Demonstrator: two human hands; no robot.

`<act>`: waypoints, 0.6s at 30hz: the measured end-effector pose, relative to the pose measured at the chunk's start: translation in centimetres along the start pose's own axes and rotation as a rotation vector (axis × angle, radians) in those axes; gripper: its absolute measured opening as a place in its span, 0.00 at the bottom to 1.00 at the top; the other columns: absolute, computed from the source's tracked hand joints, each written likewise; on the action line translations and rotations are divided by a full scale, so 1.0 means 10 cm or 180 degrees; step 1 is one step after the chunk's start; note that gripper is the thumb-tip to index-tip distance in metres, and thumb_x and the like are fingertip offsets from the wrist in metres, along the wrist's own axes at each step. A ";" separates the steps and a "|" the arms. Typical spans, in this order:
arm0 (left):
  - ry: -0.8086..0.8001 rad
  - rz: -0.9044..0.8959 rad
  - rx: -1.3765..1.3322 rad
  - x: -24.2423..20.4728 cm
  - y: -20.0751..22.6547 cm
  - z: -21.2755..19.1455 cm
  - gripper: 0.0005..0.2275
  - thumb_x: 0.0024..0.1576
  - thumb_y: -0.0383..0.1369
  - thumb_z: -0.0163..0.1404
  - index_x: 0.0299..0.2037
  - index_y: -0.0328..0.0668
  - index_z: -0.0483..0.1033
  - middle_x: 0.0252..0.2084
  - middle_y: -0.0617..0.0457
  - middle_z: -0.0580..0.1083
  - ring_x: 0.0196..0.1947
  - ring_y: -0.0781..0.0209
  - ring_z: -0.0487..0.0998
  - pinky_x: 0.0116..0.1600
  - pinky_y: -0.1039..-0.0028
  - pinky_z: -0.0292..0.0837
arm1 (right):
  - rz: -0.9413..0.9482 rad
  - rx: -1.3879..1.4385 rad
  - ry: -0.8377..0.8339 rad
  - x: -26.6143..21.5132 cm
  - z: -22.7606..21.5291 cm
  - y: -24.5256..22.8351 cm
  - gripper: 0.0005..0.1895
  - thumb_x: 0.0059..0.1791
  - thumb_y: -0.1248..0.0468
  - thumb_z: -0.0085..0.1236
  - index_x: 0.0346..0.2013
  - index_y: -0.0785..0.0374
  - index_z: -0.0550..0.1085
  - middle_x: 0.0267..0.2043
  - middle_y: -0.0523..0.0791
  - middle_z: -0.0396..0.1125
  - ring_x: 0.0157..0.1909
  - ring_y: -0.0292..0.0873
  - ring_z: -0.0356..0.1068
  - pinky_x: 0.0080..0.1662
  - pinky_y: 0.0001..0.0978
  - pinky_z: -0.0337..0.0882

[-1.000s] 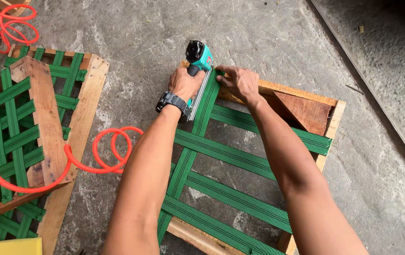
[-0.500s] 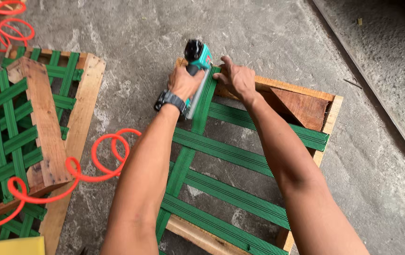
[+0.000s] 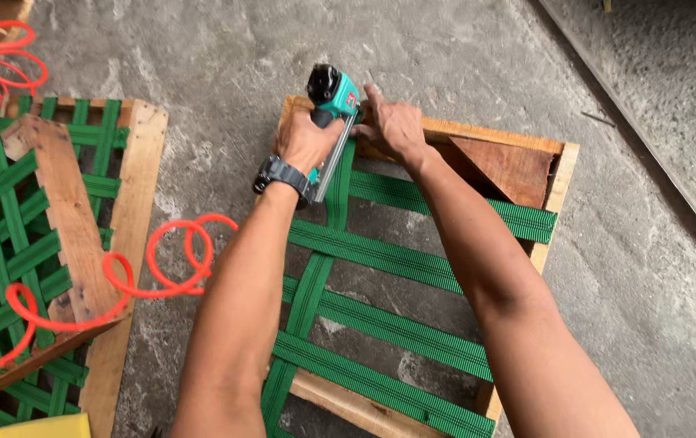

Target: The person weaves green elastic webbing straps across a wooden furniture frame, securing them with a pneumatic stapler and cutting excess material with shears.

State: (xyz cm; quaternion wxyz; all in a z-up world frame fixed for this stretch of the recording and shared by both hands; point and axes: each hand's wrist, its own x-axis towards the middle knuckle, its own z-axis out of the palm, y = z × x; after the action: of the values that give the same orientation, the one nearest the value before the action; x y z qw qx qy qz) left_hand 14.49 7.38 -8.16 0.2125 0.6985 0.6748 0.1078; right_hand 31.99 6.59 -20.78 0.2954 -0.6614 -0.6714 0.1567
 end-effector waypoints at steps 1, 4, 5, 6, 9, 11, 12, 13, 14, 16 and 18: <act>-0.0092 0.0005 -0.0008 0.02 0.02 -0.01 0.20 0.45 0.51 0.57 0.36 0.43 0.80 0.30 0.42 0.81 0.34 0.44 0.84 0.46 0.58 0.77 | 0.0231 -0.0080 -0.0256 0.05 -0.02 0.00 0.49 0.43 0.36 0.66 0.69 0.57 0.57 0.38 0.52 0.75 0.39 0.58 0.75 0.40 0.52 0.72; -0.0018 0.0201 0.0137 0.11 0.01 0.07 0.20 0.46 0.51 0.58 0.35 0.41 0.82 0.33 0.41 0.81 0.36 0.43 0.84 0.46 0.58 0.78 | 0.0092 -0.0201 -0.0186 0.07 0.04 0.07 0.55 0.43 0.36 0.67 0.72 0.60 0.52 0.35 0.54 0.74 0.37 0.60 0.74 0.39 0.52 0.72; 0.0138 0.0361 0.0290 0.15 -0.02 0.12 0.21 0.46 0.52 0.60 0.34 0.40 0.83 0.34 0.40 0.81 0.38 0.42 0.83 0.46 0.57 0.77 | 0.0112 -0.0188 -0.0187 0.06 0.10 0.12 0.55 0.43 0.36 0.67 0.72 0.60 0.52 0.35 0.54 0.74 0.37 0.60 0.74 0.39 0.52 0.72; 0.0121 0.0366 0.0305 0.20 -0.02 0.18 0.21 0.46 0.52 0.60 0.34 0.40 0.83 0.34 0.40 0.81 0.38 0.42 0.83 0.46 0.57 0.77 | -0.0060 -0.0161 -0.0023 0.06 0.15 0.20 0.56 0.44 0.38 0.67 0.74 0.63 0.51 0.37 0.53 0.75 0.38 0.59 0.75 0.40 0.52 0.72; 0.0141 0.0180 0.0055 0.23 -0.06 0.18 0.21 0.44 0.52 0.60 0.35 0.41 0.83 0.34 0.39 0.80 0.37 0.39 0.82 0.43 0.56 0.76 | -0.0439 -0.0121 0.0290 0.08 0.29 0.29 0.60 0.44 0.37 0.66 0.74 0.70 0.45 0.40 0.53 0.75 0.38 0.59 0.75 0.39 0.51 0.73; 0.0408 0.1042 -0.0146 0.05 -0.22 0.10 0.24 0.45 0.52 0.62 0.39 0.38 0.82 0.35 0.34 0.79 0.37 0.34 0.80 0.39 0.53 0.74 | -0.0628 -0.0142 0.0472 0.13 0.25 0.28 0.65 0.44 0.35 0.65 0.73 0.76 0.41 0.43 0.55 0.75 0.36 0.60 0.75 0.37 0.50 0.74; 0.0379 0.0774 -0.0063 -0.03 -0.34 0.01 0.26 0.47 0.55 0.61 0.39 0.35 0.81 0.35 0.34 0.79 0.37 0.36 0.81 0.40 0.55 0.76 | -0.0501 -0.0297 0.0307 0.13 0.22 0.27 0.68 0.43 0.32 0.65 0.72 0.78 0.39 0.41 0.57 0.74 0.36 0.61 0.75 0.37 0.50 0.74; 0.0323 0.0469 0.0041 -0.20 -0.56 -0.09 0.29 0.50 0.57 0.61 0.40 0.33 0.80 0.35 0.33 0.79 0.38 0.38 0.82 0.40 0.57 0.77 | -0.0360 -0.0418 0.0106 0.08 0.23 0.23 0.72 0.42 0.29 0.64 0.72 0.80 0.37 0.40 0.59 0.73 0.36 0.61 0.74 0.38 0.49 0.74; 0.0179 -0.0206 0.0059 -0.46 -0.84 -0.22 0.28 0.50 0.57 0.59 0.40 0.34 0.82 0.32 0.35 0.80 0.34 0.40 0.84 0.40 0.55 0.75 | -0.0380 -0.0392 0.0099 0.06 0.21 0.21 0.72 0.42 0.29 0.64 0.72 0.80 0.37 0.40 0.59 0.73 0.36 0.61 0.74 0.38 0.49 0.74; 0.0660 0.0758 -0.0338 -1.12 -1.51 -0.61 0.20 0.54 0.47 0.59 0.40 0.35 0.82 0.33 0.36 0.80 0.35 0.42 0.83 0.39 0.58 0.76 | -0.0198 -0.0511 -0.0121 0.05 0.15 0.18 0.72 0.43 0.28 0.61 0.74 0.78 0.37 0.38 0.58 0.73 0.37 0.59 0.75 0.39 0.50 0.74; 0.0503 -0.0006 0.0153 -1.95 -2.27 -1.09 0.21 0.52 0.48 0.58 0.37 0.33 0.79 0.30 0.35 0.78 0.33 0.38 0.82 0.37 0.55 0.74 | -0.0110 -0.0499 -0.0217 0.03 0.13 0.15 0.70 0.45 0.29 0.60 0.76 0.77 0.37 0.42 0.58 0.73 0.40 0.58 0.75 0.42 0.49 0.74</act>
State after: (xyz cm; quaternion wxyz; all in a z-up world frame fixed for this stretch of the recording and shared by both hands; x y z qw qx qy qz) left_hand -11.90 -10.23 -5.88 0.1418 0.6921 0.6925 0.1462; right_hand 32.45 7.24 -22.64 0.2223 -0.6651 -0.7026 0.1209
